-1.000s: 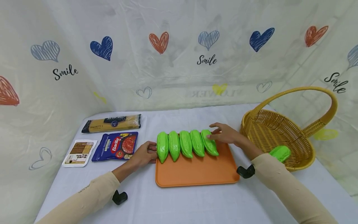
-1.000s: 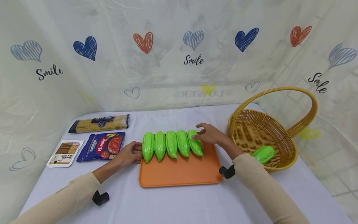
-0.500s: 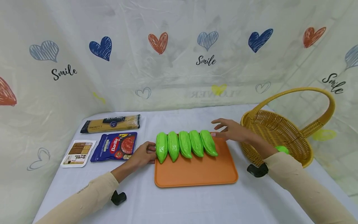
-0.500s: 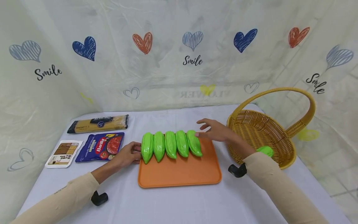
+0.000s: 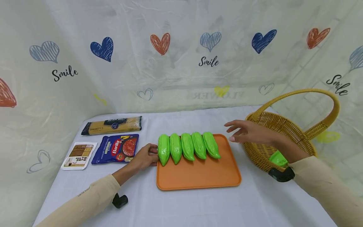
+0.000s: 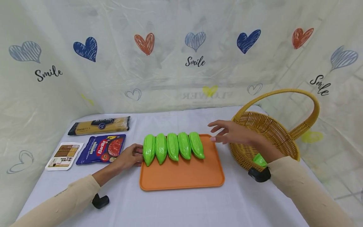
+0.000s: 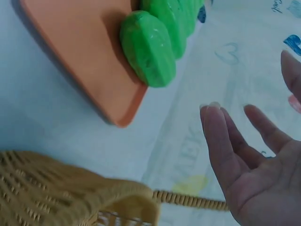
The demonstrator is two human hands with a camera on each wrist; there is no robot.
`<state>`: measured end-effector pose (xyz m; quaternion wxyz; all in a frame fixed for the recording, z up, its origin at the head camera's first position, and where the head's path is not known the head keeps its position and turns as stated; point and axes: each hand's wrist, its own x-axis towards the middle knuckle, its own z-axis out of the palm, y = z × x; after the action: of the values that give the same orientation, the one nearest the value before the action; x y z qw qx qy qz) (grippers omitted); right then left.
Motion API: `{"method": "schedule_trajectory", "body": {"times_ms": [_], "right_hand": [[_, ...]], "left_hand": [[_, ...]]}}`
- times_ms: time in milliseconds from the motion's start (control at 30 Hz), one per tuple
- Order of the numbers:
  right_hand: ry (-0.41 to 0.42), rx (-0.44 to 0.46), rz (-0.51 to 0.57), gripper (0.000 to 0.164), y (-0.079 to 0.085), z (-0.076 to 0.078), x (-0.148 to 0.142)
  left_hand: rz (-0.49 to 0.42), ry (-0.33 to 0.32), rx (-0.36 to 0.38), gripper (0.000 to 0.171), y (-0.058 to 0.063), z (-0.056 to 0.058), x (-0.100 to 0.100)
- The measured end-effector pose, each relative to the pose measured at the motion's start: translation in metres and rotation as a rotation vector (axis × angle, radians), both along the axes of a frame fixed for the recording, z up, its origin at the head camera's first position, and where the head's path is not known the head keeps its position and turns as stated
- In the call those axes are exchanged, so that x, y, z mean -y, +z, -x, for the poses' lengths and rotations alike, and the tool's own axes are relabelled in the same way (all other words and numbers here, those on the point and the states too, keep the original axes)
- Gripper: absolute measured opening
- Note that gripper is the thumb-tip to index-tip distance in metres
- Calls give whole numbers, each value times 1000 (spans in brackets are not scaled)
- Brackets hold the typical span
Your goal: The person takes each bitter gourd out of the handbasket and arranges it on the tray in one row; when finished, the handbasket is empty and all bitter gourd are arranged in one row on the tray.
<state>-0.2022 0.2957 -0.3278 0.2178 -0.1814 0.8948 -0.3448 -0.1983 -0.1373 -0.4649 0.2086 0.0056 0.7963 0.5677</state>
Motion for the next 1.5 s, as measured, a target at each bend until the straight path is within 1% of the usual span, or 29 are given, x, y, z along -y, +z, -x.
{"method": "schedule_trajectory", "body": {"times_ms": [100, 233, 300, 467, 567, 667, 800, 867, 1000, 1233, 1300, 1500], "right_hand": [[33, -16, -22, 60, 4, -7, -10], [78, -15, -9, 53, 9, -15, -25], [102, -31, -14, 50, 11, -19, -34], [126, -10, -52, 49, 11, -26, -58], [127, 67, -32, 53, 10, -29, -74], [114, 175, 21, 58, 11, -30, -90], [89, 280, 52, 60, 12, -25, -110], [80, 310, 43, 60, 13, -20, -118], [53, 347, -7, 62, 10, -9, -131], [13, 377, -86, 66, 3, 5, -147], [-10, 388, -108, 68, 1, 9, -153], [-62, 460, -131, 72, -13, 18, -170]], "left_hand": [[-2, 0, -3, 58, -1, 0, 0], [-2, -1, -5, 57, -1, 0, 0], [-3, -2, -6, 57, -1, 0, 0], [7, -5, -8, 57, -1, 0, 0], [19, -1, -7, 56, -1, 0, 0], [26, 7, -8, 55, -1, 1, -1], [22, 7, -12, 55, -1, 1, -1], [14, 8, -12, 55, 0, 1, 0], [6, 6, -11, 55, 0, 0, 0], [20, 7, -3, 56, -2, 0, 0], [22, 12, -4, 56, -2, 1, 0], [11, 9, -9, 56, -2, 0, 0]]}}
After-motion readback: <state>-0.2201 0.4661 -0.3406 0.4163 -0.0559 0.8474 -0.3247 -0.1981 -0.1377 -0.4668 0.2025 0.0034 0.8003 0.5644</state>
